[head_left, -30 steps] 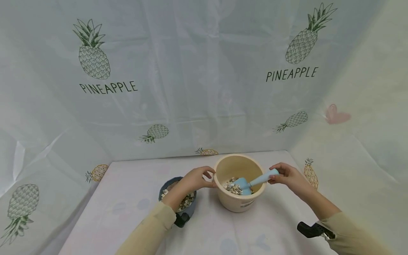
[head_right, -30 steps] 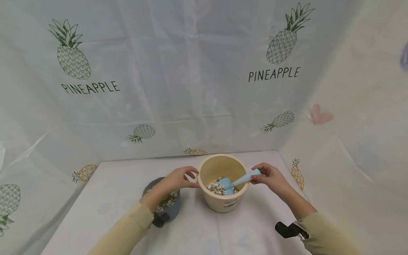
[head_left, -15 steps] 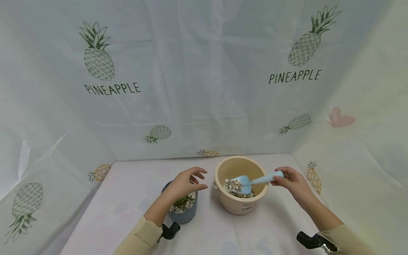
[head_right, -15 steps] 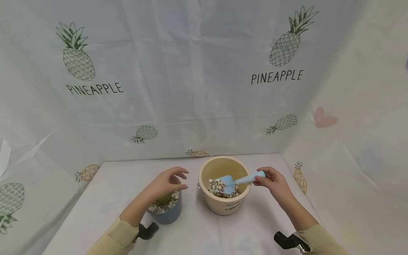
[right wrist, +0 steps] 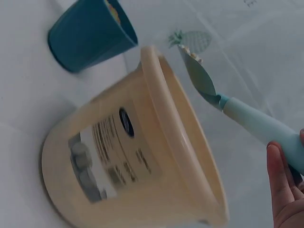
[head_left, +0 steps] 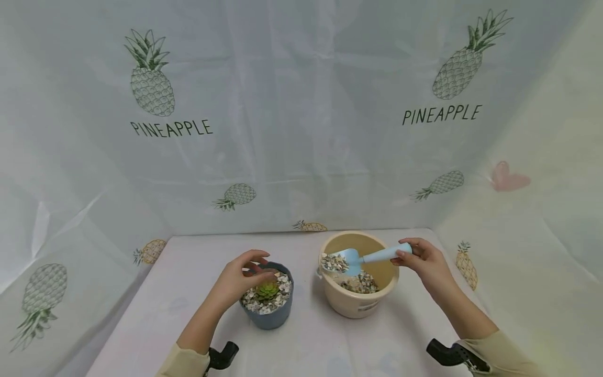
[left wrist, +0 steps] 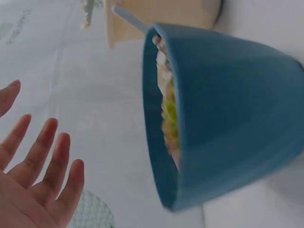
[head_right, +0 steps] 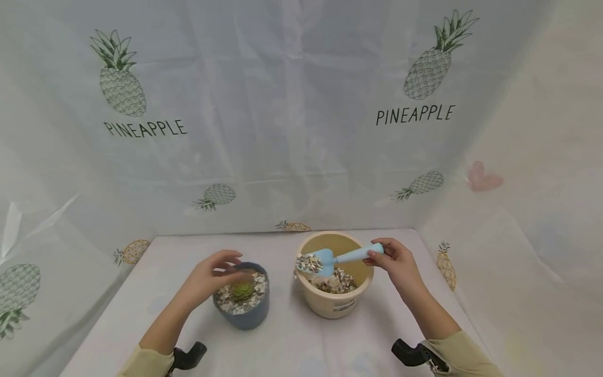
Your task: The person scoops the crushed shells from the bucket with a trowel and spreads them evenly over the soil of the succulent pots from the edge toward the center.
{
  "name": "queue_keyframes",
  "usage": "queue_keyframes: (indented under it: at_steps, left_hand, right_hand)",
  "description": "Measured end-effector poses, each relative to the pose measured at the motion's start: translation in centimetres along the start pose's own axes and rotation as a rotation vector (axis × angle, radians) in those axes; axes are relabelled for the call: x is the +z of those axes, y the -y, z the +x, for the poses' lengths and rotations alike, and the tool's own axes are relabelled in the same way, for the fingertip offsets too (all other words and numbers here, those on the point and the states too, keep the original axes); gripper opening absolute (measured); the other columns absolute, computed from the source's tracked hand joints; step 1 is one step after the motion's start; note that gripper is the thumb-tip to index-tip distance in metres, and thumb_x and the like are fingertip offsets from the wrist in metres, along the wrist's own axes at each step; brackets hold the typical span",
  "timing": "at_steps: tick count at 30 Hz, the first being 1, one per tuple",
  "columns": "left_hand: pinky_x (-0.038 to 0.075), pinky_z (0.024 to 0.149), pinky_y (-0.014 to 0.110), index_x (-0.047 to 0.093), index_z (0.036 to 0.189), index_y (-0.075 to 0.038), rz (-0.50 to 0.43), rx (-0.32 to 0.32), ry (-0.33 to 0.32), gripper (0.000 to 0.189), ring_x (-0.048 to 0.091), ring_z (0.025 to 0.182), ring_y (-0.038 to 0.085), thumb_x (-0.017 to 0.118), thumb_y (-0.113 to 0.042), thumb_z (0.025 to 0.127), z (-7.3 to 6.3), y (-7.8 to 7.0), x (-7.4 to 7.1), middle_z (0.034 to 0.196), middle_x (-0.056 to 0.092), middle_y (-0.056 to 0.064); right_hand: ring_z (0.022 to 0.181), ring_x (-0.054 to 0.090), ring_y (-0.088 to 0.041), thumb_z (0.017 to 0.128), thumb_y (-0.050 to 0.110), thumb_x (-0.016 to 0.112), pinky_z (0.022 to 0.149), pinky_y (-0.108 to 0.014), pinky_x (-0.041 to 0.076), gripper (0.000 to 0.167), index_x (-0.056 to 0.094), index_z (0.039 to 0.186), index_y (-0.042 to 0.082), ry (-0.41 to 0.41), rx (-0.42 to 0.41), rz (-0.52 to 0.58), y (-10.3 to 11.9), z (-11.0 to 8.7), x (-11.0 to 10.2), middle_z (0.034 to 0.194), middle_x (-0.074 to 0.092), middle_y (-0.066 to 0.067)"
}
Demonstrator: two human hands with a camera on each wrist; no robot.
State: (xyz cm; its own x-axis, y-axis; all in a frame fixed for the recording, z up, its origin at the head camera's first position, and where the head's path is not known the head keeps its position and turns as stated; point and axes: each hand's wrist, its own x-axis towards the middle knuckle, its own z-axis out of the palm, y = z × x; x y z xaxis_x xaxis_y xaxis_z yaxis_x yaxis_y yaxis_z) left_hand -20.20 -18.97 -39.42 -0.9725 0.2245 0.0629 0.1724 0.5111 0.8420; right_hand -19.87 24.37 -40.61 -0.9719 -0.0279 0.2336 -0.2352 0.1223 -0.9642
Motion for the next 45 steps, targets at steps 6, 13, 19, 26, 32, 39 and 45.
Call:
queue_keyframes:
  at_steps: [6, 13, 19, 26, 32, 39, 45]
  left_hand:
    - [0.047, 0.094, 0.048, 0.061, 0.128, -0.02, 0.025, -0.002, -0.055, 0.045, 0.058, 0.109, 0.026, 0.077, -0.023, 0.086, -0.8, 1.9, -1.1, 0.122, 0.062, 0.006]
    - [0.045, 0.094, 0.053, 0.057, 0.133, -0.015, 0.039, -0.058, -0.051, 0.052, 0.055, 0.114, 0.033, 0.077, -0.018, 0.085, -1.8, 4.5, -2.4, 0.128, 0.058, 0.009]
    - [0.038, 0.098, 0.063, 0.04, 0.146, -0.007, 0.04, -0.05, 0.177, 0.083, 0.038, 0.13, 0.048, 0.084, -0.022, 0.078, -2.6, 6.7, -2.3, 0.149, 0.033, 0.023]
    - [0.036, 0.099, 0.064, 0.027, 0.152, -0.003, -0.024, 0.009, 0.251, 0.103, 0.023, 0.135, 0.056, 0.089, -0.021, 0.071, -2.6, 8.1, -1.4, 0.156, 0.008, 0.03]
    - [0.037, 0.099, 0.062, 0.026, 0.153, -0.005, -0.041, 0.006, 0.259, 0.105, 0.02, 0.134, 0.058, 0.089, -0.013, 0.07, -1.7, 9.2, -1.1, 0.156, 0.013, 0.028]
    - [0.04, 0.101, 0.056, 0.022, 0.155, -0.011, -0.05, 0.012, 0.367, 0.108, 0.024, 0.136, 0.053, 0.089, -0.012, 0.07, 0.1, 10.6, -1.7, 0.156, 0.018, 0.024]
    - [0.039, 0.102, 0.057, 0.024, 0.155, -0.017, -0.056, 0.022, 0.424, 0.107, 0.024, 0.137, 0.051, 0.088, -0.008, 0.07, 1.1, 11.7, -2.2, 0.156, 0.021, 0.021]
  right_hand:
    - [0.082, 0.069, -0.016, 0.095, 0.009, 0.064, 0.079, -0.03, 0.056, 0.037, 0.049, 0.121, -0.012, 0.006, 0.039, 0.05, 0.8, 0.2, 2.7, 0.096, 0.066, -0.006]
    - [0.081, 0.069, -0.016, 0.093, 0.005, 0.066, 0.078, -0.032, 0.057, 0.039, 0.049, 0.122, -0.014, -0.011, 0.094, 0.09, 1.3, 0.0, 6.3, 0.098, 0.066, -0.008]
    - [0.08, 0.069, -0.019, 0.092, 0.0, 0.066, 0.077, -0.033, 0.057, 0.035, 0.051, 0.121, -0.012, -0.039, 0.132, 0.116, 1.0, -0.6, 8.9, 0.101, 0.066, -0.015]
    - [0.077, 0.069, -0.021, 0.089, -0.007, 0.064, 0.076, -0.032, 0.057, 0.035, 0.05, 0.121, -0.015, -0.061, 0.169, 0.21, 0.1, -1.7, 11.7, 0.102, 0.066, -0.02]
    - [0.081, 0.069, -0.024, 0.088, -0.007, 0.067, 0.077, -0.033, 0.057, 0.037, 0.053, 0.121, -0.011, -0.077, 0.207, 0.239, -0.2, -2.2, 13.5, 0.102, 0.065, -0.019]
    - [0.085, 0.069, -0.024, 0.087, -0.008, 0.067, 0.078, -0.033, 0.057, 0.038, 0.053, 0.122, -0.011, -0.082, 0.206, 0.248, -0.3, -2.3, 13.9, 0.106, 0.062, -0.019]
    - [0.083, 0.069, -0.025, 0.086, -0.009, 0.067, 0.077, -0.034, 0.057, 0.037, 0.052, 0.12, -0.014, -0.07, 0.181, 0.289, -0.8, -2.2, 14.0, 0.105, 0.062, -0.02]
